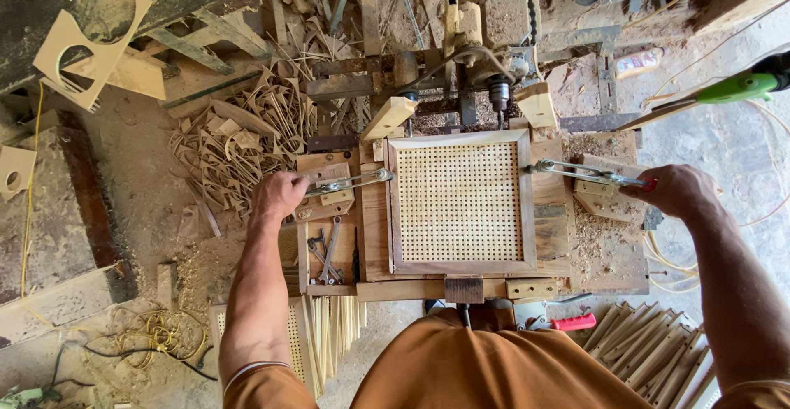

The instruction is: The person assembles rectangular wooden frames with mesh inserts by placing them into a wooden jig, securing them with clamps, and then stacking the completed frames on the floor.

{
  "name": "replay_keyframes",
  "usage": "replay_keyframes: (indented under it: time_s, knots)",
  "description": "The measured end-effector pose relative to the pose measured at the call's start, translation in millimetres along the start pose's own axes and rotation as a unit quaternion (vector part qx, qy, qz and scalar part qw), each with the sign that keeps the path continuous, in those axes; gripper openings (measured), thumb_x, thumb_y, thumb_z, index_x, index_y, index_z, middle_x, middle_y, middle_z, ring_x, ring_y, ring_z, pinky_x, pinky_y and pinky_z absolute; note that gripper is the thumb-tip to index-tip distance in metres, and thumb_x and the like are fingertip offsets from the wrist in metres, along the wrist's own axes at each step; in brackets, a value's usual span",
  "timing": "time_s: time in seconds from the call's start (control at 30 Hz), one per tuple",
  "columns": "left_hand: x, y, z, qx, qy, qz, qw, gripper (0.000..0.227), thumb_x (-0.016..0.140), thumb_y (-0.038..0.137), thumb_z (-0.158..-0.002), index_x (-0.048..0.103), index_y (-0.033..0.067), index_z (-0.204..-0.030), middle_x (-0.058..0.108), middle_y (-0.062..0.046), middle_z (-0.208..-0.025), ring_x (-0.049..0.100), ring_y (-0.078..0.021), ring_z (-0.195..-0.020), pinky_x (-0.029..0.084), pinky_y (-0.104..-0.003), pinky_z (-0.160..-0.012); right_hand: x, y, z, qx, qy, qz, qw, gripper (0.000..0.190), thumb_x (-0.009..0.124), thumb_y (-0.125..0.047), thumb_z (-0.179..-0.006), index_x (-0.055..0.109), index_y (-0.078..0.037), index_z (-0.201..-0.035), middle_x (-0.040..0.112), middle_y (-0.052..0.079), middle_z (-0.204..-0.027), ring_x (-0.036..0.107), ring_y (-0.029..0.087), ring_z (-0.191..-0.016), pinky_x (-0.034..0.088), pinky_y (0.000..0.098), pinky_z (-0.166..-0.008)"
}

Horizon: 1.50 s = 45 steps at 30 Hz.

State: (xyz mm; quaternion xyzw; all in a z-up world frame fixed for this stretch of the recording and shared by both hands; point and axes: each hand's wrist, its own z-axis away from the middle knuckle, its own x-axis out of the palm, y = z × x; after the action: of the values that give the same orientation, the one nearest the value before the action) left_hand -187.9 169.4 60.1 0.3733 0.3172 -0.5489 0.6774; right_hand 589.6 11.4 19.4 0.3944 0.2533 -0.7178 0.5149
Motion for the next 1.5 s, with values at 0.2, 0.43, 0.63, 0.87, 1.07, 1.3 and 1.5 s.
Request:
replay_keyframes:
  time_s: [0.2,0.43,0.63,0.87,1.07,1.3,1.5]
  knots:
    - [-5,6,4,-0.002,-0.014,0.000,1.000,0.038,0.052,0.048,-0.105,0.080,0.0223,-0.111,0.050,0.008,-0.051,0.029,-0.0082,-0.041,0.027,-0.026,-0.040,4,3,-3,-0.010,0.001,0.031,0.999,0.056,0.064,-0.080,-0.081,0.085,-0.034,-0.104,0.080,0.001,-0.084,0.075,0.023,-0.080,0.060,0.0384,-0.076]
    - [-1,7,8,-0.013,-0.018,-0.014,1.000,0.043,0.051,0.054,-0.103,0.077,0.0231,-0.116,0.047,0.005,-0.052,0.028,-0.0078,-0.041,0.026,-0.026,-0.037,12,2,-2,0.003,0.026,0.045,0.999,0.058,0.062,-0.083,-0.081,0.084,-0.033,-0.102,0.075,0.000,-0.080,0.074,0.020,-0.070,0.056,0.0360,-0.061]
    - [9,-3,1,-0.015,-0.010,-0.014,1.000,0.048,0.049,0.058,-0.104,0.079,0.0216,-0.114,0.051,0.009,-0.052,0.030,-0.0081,-0.041,0.027,-0.027,-0.039,13,2,-1,-0.001,0.016,0.017,1.000,0.059,0.064,-0.081,-0.081,0.084,-0.029,-0.098,0.075,0.001,-0.079,0.073,0.019,-0.068,0.056,0.0333,-0.058]
    - [-3,-15,26,0.001,0.076,0.037,0.996,0.068,0.041,0.068,-0.107,0.063,0.0142,-0.072,0.037,0.011,-0.054,0.030,-0.0050,-0.043,0.027,-0.026,-0.038,7,13,6,-0.150,0.245,0.018,0.957,0.059,0.065,-0.080,-0.075,0.080,-0.026,-0.095,0.075,0.003,-0.095,0.070,0.019,-0.077,0.056,0.0359,-0.059]
    - [-89,24,74,-0.044,0.064,0.003,0.997,0.068,0.038,0.065,-0.105,0.049,0.0157,-0.060,0.032,0.008,-0.049,0.022,-0.0103,-0.040,0.021,-0.031,-0.037,-71,15,25,0.000,-0.022,0.180,0.983,0.049,0.069,-0.072,-0.085,0.082,-0.025,-0.096,0.077,0.001,-0.083,0.073,0.020,-0.074,0.057,0.0366,-0.062]
    - [-120,127,161,0.014,0.200,-0.113,0.973,0.058,0.046,0.052,-0.113,0.058,0.0106,-0.074,0.044,0.003,-0.052,0.031,-0.0116,-0.040,0.031,-0.033,-0.040,-127,-61,101,-0.126,0.230,0.238,0.935,0.036,0.079,-0.051,-0.078,0.076,-0.020,-0.097,0.074,0.004,-0.085,0.068,0.019,-0.074,0.056,0.0361,-0.059]
    - [12,134,194,0.103,0.294,0.150,0.938,0.039,0.057,0.044,-0.107,0.055,0.0084,-0.093,0.053,-0.001,-0.070,0.041,-0.0070,-0.049,0.038,-0.024,-0.038,-9,-90,210,-0.115,-0.010,-0.196,0.974,0.015,0.069,-0.023,-0.083,0.078,-0.015,-0.091,0.080,0.005,-0.085,0.073,0.022,-0.079,0.064,0.0395,-0.068]
